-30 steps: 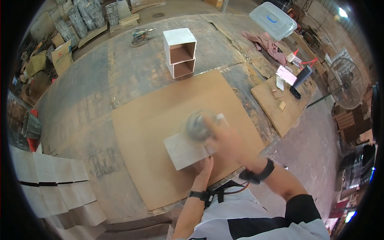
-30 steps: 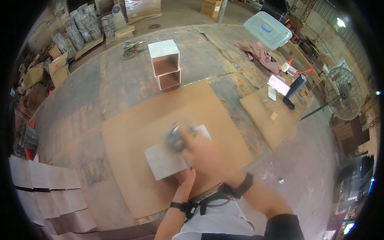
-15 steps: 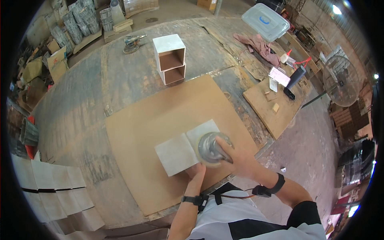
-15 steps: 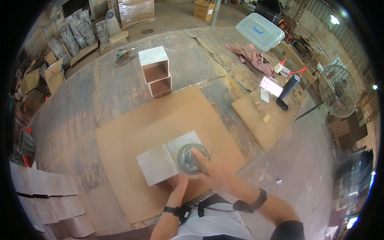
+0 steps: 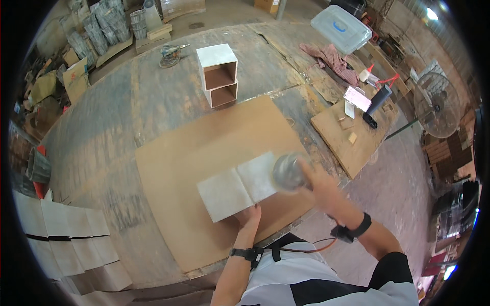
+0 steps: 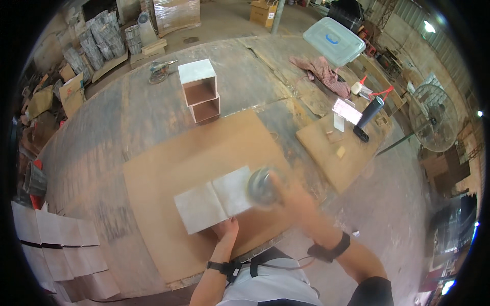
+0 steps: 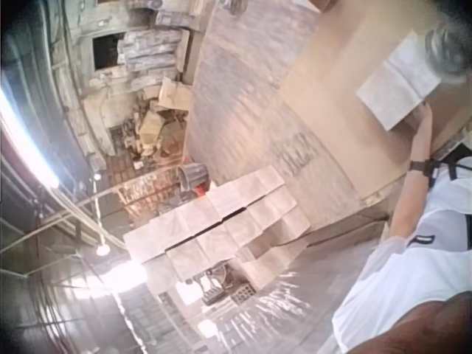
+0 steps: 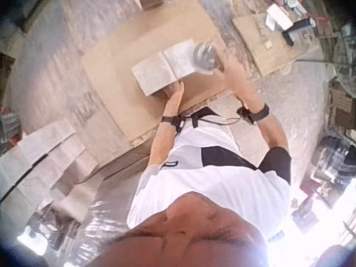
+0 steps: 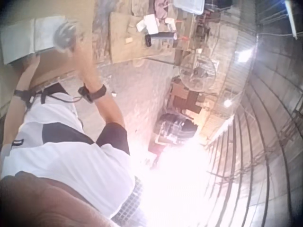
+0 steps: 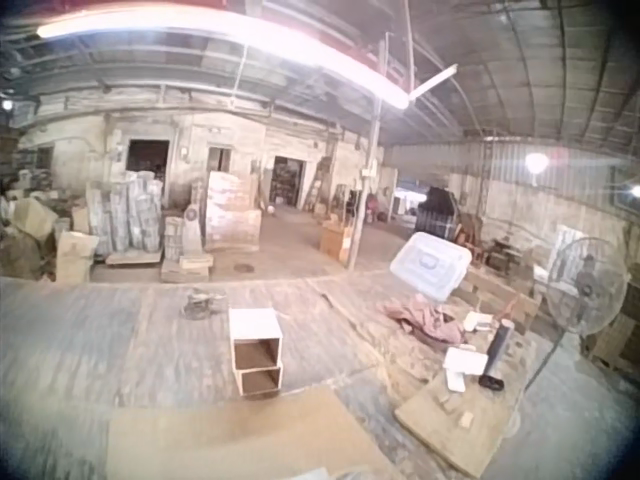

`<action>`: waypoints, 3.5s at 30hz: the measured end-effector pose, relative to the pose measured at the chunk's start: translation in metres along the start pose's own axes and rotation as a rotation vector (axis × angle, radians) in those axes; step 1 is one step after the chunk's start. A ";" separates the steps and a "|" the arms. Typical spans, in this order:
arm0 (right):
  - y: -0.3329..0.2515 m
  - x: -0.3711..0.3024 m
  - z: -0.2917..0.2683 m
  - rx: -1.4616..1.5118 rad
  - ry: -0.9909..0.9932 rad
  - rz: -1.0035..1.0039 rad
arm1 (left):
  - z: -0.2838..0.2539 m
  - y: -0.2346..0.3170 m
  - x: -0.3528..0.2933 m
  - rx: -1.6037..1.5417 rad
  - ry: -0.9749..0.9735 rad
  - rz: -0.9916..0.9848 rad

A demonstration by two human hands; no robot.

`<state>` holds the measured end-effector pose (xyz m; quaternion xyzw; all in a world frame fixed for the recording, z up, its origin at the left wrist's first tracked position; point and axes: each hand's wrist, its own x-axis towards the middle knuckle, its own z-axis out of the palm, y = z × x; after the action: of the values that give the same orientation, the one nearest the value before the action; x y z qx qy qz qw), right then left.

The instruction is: Sanding a small white wooden box using a power sander.

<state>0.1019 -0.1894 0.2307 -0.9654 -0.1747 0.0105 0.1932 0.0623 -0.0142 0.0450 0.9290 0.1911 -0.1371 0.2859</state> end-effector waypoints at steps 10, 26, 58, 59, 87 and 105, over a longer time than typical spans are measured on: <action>0.000 0.000 -0.003 0.084 0.011 -0.016 | 0.004 -0.003 0.001 -0.013 0.056 0.024; -0.021 0.078 -0.007 0.226 -0.121 0.228 | 0.024 -0.017 0.007 -0.091 0.178 0.060; 0.111 -0.019 0.011 2.210 0.337 0.216 | 0.027 -0.027 0.007 -0.145 0.517 0.072; 0.117 -0.025 0.020 2.315 0.256 0.223 | 0.014 -0.017 0.002 -0.226 0.477 0.120; 0.178 -0.008 0.129 2.469 -0.414 0.441 | -0.077 -0.030 -0.060 -2.098 0.564 -0.019; 0.166 -0.003 0.120 2.368 -0.345 0.502 | -0.049 0.008 -0.099 -1.263 0.239 -0.222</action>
<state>0.1442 -0.2891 0.0568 -0.1862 0.1108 0.3279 0.9195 -0.0151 -0.0186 0.1242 0.5660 0.3601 0.0769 0.7376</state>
